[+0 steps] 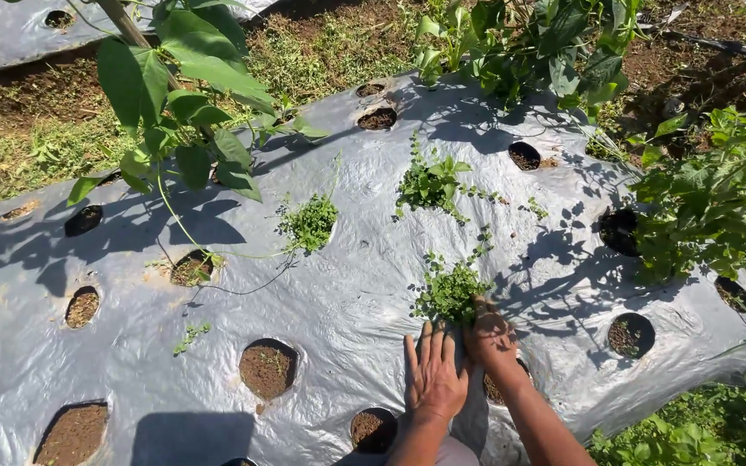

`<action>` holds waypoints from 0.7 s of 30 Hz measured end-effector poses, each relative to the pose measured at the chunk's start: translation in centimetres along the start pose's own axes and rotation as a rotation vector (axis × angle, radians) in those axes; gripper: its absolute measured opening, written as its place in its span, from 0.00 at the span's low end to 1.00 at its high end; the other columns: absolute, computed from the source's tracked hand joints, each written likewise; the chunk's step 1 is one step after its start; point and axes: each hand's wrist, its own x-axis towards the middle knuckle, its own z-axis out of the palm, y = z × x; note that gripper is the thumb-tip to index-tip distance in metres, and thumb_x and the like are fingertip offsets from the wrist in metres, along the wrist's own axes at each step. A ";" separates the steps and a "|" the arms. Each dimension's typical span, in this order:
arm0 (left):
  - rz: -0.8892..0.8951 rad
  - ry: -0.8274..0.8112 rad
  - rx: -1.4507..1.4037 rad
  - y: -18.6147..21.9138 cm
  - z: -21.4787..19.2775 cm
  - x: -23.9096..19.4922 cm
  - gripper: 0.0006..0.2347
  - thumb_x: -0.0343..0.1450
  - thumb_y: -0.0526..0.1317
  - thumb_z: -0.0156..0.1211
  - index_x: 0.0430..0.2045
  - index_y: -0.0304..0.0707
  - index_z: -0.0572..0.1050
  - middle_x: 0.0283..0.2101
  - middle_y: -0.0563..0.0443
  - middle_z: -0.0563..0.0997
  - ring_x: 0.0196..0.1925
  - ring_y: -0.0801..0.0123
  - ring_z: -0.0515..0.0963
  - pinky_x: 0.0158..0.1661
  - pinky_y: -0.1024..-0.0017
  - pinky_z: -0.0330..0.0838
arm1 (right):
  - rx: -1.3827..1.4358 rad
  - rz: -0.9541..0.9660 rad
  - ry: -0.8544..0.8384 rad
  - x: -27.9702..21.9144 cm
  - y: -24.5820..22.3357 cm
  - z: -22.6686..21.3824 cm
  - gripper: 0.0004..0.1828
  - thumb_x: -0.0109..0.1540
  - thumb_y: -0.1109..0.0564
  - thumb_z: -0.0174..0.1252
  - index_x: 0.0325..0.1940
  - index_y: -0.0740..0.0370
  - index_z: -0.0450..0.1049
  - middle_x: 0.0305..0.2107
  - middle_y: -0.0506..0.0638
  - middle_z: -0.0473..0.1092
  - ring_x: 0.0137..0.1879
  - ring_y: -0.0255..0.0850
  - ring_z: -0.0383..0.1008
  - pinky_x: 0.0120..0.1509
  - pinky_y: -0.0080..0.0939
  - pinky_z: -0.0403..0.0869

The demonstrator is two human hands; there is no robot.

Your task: The person is pulling weeds by hand from a garden bed that is covered with plastic mulch to clear the area around the crops.

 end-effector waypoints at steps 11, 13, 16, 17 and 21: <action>-0.018 -0.023 -0.039 -0.2 -0.3 0.4 0.26 0.67 0.48 0.55 0.59 0.33 0.67 0.69 0.38 0.63 0.78 0.48 0.46 0.72 0.41 0.23 | 0.350 -0.108 -0.189 2.1 2.8 3.0 0.22 0.67 0.43 0.46 0.60 0.54 0.71 0.50 0.57 0.73 0.56 0.52 0.74 0.56 0.56 0.72; -0.017 0.007 -0.061 0.0 -0.7 0.5 0.25 0.71 0.51 0.47 0.58 0.32 0.70 0.67 0.37 0.66 0.77 0.48 0.49 0.72 0.41 0.23 | 0.399 -0.115 -0.218 1.6 4.7 3.3 0.22 0.67 0.44 0.46 0.61 0.54 0.70 0.52 0.57 0.73 0.58 0.51 0.73 0.59 0.56 0.72; -0.066 -0.147 -0.044 0.1 -1.0 0.7 0.28 0.75 0.55 0.34 0.63 0.35 0.66 0.72 0.40 0.61 0.79 0.49 0.45 0.71 0.42 0.19 | 0.495 -0.126 -0.265 0.7 7.2 3.4 0.23 0.67 0.45 0.45 0.61 0.55 0.70 0.54 0.58 0.72 0.62 0.51 0.72 0.65 0.55 0.72; -0.043 -0.070 -0.057 0.0 -0.6 0.6 0.26 0.74 0.54 0.39 0.60 0.34 0.68 0.69 0.38 0.64 0.78 0.48 0.48 0.72 0.41 0.21 | 0.546 -0.135 -0.286 0.6 7.6 3.6 0.23 0.67 0.45 0.44 0.62 0.55 0.70 0.56 0.58 0.72 0.63 0.50 0.71 0.68 0.55 0.71; -0.031 -0.109 -0.029 -0.5 0.5 0.6 0.32 0.61 0.46 0.58 0.61 0.34 0.64 0.70 0.38 0.61 0.79 0.48 0.44 0.73 0.41 0.19 | 0.118 -0.280 -0.212 -0.1 6.2 5.3 0.29 0.69 0.48 0.45 0.71 0.66 0.61 0.63 0.66 0.66 0.65 0.58 0.70 0.68 0.56 0.72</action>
